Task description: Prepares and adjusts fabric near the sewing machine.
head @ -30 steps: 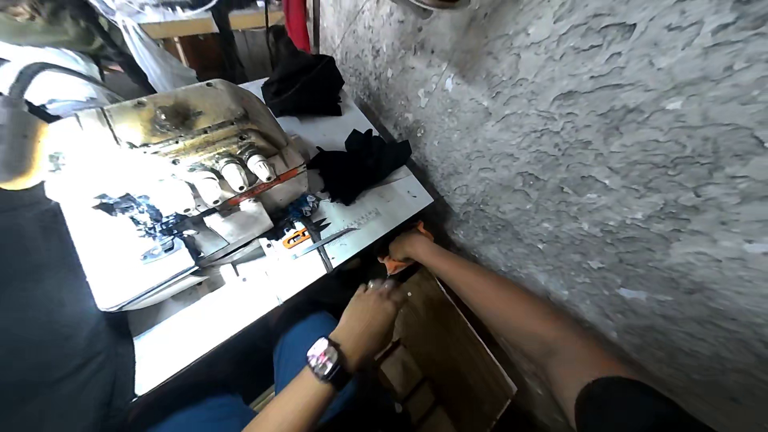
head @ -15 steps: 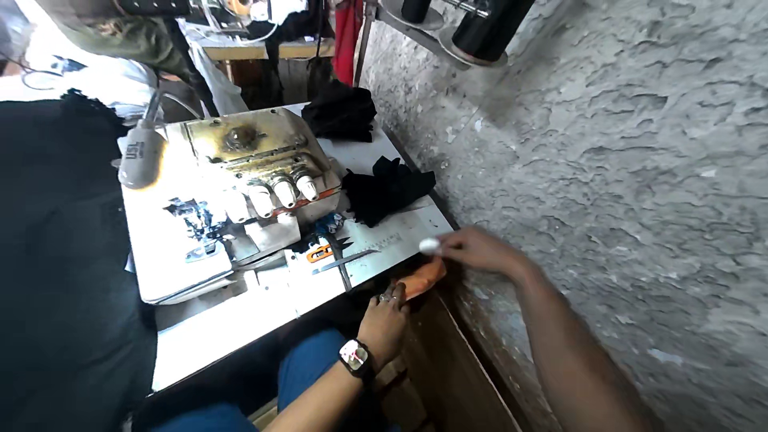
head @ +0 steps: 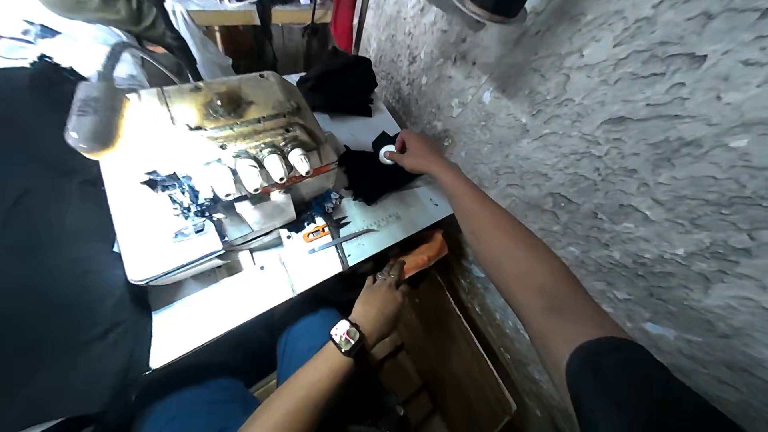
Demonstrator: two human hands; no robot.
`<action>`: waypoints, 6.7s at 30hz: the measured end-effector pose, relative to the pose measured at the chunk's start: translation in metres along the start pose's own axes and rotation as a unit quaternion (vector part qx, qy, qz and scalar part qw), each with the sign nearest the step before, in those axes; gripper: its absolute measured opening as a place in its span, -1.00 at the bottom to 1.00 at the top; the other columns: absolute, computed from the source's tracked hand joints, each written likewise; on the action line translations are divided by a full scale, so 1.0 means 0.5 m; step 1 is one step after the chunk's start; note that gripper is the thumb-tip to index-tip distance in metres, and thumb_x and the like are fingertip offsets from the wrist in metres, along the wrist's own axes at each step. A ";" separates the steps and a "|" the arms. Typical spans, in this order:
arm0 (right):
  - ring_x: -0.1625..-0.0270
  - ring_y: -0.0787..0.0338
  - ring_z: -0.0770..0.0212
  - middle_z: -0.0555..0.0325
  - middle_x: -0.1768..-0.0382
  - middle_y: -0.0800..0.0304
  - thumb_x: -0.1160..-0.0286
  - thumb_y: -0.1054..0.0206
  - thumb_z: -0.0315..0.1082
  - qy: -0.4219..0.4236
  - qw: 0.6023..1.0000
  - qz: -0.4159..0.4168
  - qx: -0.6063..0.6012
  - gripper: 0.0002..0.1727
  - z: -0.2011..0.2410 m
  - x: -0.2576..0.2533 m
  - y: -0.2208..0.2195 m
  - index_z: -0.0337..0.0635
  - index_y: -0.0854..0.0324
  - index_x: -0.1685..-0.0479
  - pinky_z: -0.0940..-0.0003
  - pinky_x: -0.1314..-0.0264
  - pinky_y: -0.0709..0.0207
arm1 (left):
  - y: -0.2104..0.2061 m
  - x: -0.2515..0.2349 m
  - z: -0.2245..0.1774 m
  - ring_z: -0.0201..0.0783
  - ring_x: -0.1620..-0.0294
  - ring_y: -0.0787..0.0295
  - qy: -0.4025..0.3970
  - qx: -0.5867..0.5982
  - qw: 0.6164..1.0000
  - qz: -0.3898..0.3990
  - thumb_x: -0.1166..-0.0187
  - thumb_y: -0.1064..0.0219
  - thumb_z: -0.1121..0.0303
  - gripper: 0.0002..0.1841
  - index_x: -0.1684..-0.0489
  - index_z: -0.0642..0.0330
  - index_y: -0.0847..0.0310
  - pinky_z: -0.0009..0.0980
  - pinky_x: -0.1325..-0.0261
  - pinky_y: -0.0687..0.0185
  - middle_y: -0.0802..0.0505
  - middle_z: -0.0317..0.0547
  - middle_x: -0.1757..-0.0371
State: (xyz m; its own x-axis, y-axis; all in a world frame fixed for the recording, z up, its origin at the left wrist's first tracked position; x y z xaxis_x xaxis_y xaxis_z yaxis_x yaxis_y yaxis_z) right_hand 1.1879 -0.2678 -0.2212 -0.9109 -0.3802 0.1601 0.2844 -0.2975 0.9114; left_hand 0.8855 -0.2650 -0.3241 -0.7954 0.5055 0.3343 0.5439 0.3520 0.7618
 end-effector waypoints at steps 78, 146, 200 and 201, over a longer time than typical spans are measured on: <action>-0.55 -0.57 -0.23 -0.31 -0.44 -0.63 -0.66 -0.30 -0.04 -0.126 0.812 0.498 0.277 -0.44 -0.059 0.378 -0.356 -0.41 -0.65 -0.32 -0.32 -0.53 -0.34 | 0.017 -0.006 -0.036 0.08 -0.61 -0.53 0.024 -0.012 0.996 -0.080 -0.59 -0.25 0.51 -0.38 -0.72 0.06 -0.31 0.18 -0.50 -0.44 -0.59 0.02 -0.62; -0.71 -0.42 -0.13 -0.33 -0.61 -0.47 -0.79 -0.14 -0.18 -0.148 0.787 0.512 0.309 -0.44 -0.049 0.360 -0.369 -0.49 -0.48 -0.52 -0.05 -0.74 -0.18 | 0.024 0.005 -0.036 0.15 -0.62 -0.49 -0.007 0.041 0.995 -0.086 -0.44 -0.37 0.61 -0.39 -0.58 0.13 -0.46 0.24 -0.44 -0.52 -0.63 0.06 -0.55; -0.36 -0.68 -0.39 -0.38 -0.25 -0.71 -0.51 -0.40 -0.40 0.016 0.842 0.402 0.359 -0.69 -0.062 0.395 -0.329 -0.44 -0.69 -0.12 -0.42 -0.37 -0.46 | 0.021 -0.023 -0.025 -0.02 -0.46 -0.64 -0.039 -0.041 0.987 -0.147 -0.63 -0.24 0.49 -0.69 -0.25 0.00 -0.72 0.31 -0.50 -0.23 -0.79 -0.18 -0.36; -0.38 -0.67 -0.37 -0.37 -0.26 -0.71 -0.52 -0.41 -0.34 0.006 0.826 0.419 0.376 -0.66 -0.068 0.393 -0.332 -0.44 -0.70 -0.12 -0.41 -0.39 -0.44 | 0.022 -0.024 -0.024 -0.03 -0.44 -0.65 -0.038 -0.044 0.987 -0.150 -0.63 -0.24 0.48 -0.70 -0.23 -0.01 -0.73 0.30 -0.50 -0.24 -0.80 -0.19 -0.34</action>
State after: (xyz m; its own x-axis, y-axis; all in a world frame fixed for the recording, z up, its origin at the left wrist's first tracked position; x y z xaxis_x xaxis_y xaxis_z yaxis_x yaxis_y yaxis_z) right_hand 0.9720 -0.3230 -0.3540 -0.4831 -0.1867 0.8554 0.5431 0.7024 0.4601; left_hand 0.8979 -0.2766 -0.3130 -0.8926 0.4485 0.0458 0.2588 0.4266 0.8666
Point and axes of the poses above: each hand's wrist, its own x-axis away from the middle knuckle, its own y-axis out of the back of the hand, z = x × y, the point moved 9 cm from there along -x, towards the middle knuckle
